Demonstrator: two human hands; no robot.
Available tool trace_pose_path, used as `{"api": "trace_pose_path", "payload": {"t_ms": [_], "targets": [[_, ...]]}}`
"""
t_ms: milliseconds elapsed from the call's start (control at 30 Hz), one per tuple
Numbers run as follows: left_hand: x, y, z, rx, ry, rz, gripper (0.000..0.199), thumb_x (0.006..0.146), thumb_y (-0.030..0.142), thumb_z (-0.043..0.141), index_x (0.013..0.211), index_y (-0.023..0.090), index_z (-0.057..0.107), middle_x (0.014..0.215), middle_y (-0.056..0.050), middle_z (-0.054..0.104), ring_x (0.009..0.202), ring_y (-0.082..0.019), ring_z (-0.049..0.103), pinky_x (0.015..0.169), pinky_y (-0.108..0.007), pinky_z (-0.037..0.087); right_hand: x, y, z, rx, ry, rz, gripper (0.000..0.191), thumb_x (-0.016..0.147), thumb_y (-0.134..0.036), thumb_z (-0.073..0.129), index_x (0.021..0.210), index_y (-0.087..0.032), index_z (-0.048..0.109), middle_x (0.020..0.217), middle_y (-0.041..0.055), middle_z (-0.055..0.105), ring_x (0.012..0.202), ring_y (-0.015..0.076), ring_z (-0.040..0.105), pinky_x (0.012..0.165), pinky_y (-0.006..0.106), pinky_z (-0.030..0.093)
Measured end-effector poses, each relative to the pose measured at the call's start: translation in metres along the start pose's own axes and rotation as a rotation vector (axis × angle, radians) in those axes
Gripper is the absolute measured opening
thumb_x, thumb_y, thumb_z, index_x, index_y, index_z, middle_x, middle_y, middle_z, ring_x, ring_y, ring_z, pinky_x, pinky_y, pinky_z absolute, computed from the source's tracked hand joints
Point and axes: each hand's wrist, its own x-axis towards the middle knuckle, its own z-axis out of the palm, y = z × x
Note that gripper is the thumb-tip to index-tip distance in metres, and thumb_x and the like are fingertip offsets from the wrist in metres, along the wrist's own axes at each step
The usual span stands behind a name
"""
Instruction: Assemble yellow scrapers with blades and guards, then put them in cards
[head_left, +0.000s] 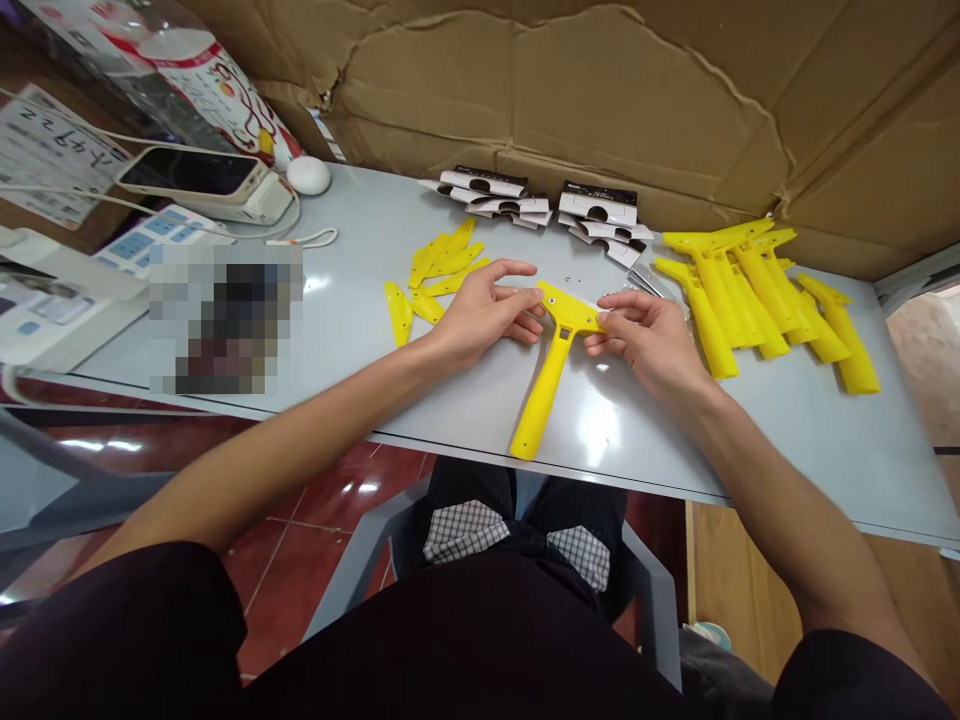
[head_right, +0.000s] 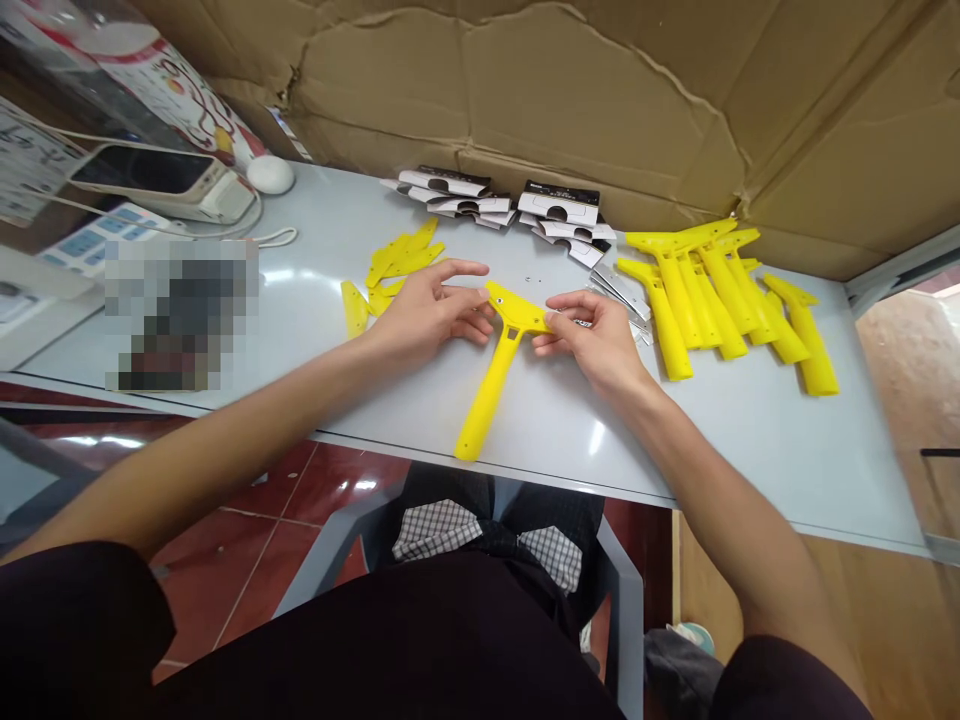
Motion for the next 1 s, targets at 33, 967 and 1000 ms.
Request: {"api": "trace_pose_path", "payload": {"t_ms": [33, 967, 1000], "targets": [[-0.004, 0.002, 0.002, 0.040, 0.002, 0.024, 0.059, 0.091, 0.024, 0.076, 0.145, 0.016, 0.052, 0.090, -0.005, 0.078, 0.074, -0.018, 0.077, 0.073, -0.035, 0.066, 0.000, 0.001, 0.000, 0.007, 0.018, -0.005, 0.031, 0.073, -0.031, 0.089, 0.096, -0.022, 0.071, 0.078, 0.0004, 0.073, 0.068, 0.0209, 0.079, 0.073, 0.038, 0.071], [-0.015, -0.009, 0.022, 1.070, 0.053, 0.583, 0.057, 0.099, 0.031, 0.061, 0.154, 0.017, 0.059, 0.106, -0.012, 0.078, 0.090, -0.026, 0.071, 0.087, -0.038, 0.052, 0.000, 0.007, 0.005, 0.070, 0.093, -0.071, 0.037, 0.073, -0.036, 0.091, 0.098, -0.025, 0.066, 0.083, 0.0001, 0.072, 0.069, 0.0204, 0.078, 0.079, 0.042, 0.070], [-0.015, -0.008, 0.022, 1.072, 0.043, 0.579, 0.056, 0.099, 0.031, 0.061, 0.153, 0.017, 0.060, 0.104, -0.012, 0.078, 0.089, -0.026, 0.070, 0.087, -0.038, 0.051, 0.000, 0.007, 0.005, 0.072, 0.093, -0.069, 0.036, 0.073, -0.035, 0.090, 0.098, -0.025, 0.067, 0.083, 0.0001, 0.073, 0.069, 0.0204, 0.078, 0.079, 0.042, 0.070]]}}
